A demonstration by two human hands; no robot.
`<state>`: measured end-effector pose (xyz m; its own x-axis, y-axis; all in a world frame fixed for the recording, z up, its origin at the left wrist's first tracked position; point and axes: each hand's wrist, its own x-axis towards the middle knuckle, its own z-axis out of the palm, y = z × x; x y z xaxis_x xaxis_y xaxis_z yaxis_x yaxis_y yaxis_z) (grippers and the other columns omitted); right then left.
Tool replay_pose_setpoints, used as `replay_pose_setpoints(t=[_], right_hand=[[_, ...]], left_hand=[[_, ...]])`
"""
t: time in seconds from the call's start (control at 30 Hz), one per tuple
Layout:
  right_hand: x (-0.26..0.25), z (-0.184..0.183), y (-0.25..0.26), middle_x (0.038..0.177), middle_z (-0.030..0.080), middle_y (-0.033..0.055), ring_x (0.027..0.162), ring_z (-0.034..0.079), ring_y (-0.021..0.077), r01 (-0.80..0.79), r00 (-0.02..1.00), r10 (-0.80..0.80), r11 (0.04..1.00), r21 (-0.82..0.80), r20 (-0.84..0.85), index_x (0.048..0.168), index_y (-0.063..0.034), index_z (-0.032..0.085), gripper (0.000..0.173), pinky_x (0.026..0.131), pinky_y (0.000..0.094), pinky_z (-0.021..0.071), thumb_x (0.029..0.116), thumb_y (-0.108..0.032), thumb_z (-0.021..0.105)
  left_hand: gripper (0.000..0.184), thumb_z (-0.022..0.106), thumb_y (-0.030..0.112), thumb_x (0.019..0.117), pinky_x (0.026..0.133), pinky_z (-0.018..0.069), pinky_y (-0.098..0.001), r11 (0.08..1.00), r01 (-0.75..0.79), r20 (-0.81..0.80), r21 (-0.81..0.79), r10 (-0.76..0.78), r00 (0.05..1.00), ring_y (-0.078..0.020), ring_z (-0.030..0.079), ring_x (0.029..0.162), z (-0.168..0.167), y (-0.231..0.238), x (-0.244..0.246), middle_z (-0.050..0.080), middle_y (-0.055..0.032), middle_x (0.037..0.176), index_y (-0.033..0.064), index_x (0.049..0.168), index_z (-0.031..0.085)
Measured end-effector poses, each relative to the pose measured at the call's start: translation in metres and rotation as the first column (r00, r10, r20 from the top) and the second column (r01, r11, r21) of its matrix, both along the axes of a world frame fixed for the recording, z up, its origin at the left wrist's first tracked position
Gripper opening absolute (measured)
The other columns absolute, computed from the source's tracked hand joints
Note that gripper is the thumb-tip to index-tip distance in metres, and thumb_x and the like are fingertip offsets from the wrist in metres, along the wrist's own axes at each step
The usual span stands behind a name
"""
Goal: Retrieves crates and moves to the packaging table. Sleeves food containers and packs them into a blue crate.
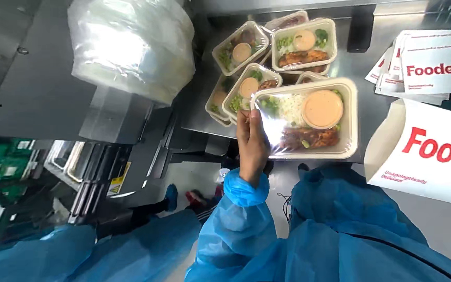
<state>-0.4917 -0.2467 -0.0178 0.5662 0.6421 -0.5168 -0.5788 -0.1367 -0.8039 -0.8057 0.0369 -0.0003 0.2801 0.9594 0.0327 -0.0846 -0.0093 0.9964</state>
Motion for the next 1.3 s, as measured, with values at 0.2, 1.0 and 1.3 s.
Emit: replay_pose_setpoints(t=[0.2,1.0,1.3], right_hand=[[-0.011,0.029,0.023,0.104,0.075,-0.0008,0.091,0.073,0.0091,-0.010,0.998,0.021,0.984,0.177,-0.058,0.116,-0.0242,0.066,0.021,0.076,0.0333,0.0644,0.0990,-0.036,0.060],[0.324,0.045,-0.096,0.087,0.074,-0.0014,0.076,0.071,0.0073,0.237,0.971,-0.225,0.953,-0.188,0.084,0.109,-0.0156,0.068,0.022,0.065,0.0281,0.0614,0.1036,-0.026,0.049],[0.522,-0.091,-0.015,0.140,0.053,0.0043,0.124,0.056,0.0144,0.509,0.851,-0.472,0.849,-0.142,0.229,0.149,-0.0136,0.040,0.051,0.102,0.0384,0.0510,0.1057,-0.039,0.049]], left_hand=[[0.046,0.056,0.045,0.1037,0.072,0.0633,-0.0288,0.972,0.233,-0.071,0.019,-0.231,0.970,-0.0086,0.070,0.088,0.002,-0.029,0.027,0.066,0.0031,0.110,0.0222,0.141,0.041],[0.084,0.014,0.064,0.1045,0.124,0.0254,-0.0473,0.589,0.807,-0.335,0.035,-0.754,0.565,-0.0235,0.023,0.156,0.012,-0.106,0.498,0.015,-0.0139,0.171,0.0045,0.164,0.011],[0.138,0.101,0.046,0.0525,0.109,0.0344,-0.0718,0.615,0.784,-0.988,-0.079,-0.151,0.018,-0.0459,0.025,0.151,-0.151,0.004,0.520,0.023,-0.0242,0.165,0.0087,0.162,0.025]])
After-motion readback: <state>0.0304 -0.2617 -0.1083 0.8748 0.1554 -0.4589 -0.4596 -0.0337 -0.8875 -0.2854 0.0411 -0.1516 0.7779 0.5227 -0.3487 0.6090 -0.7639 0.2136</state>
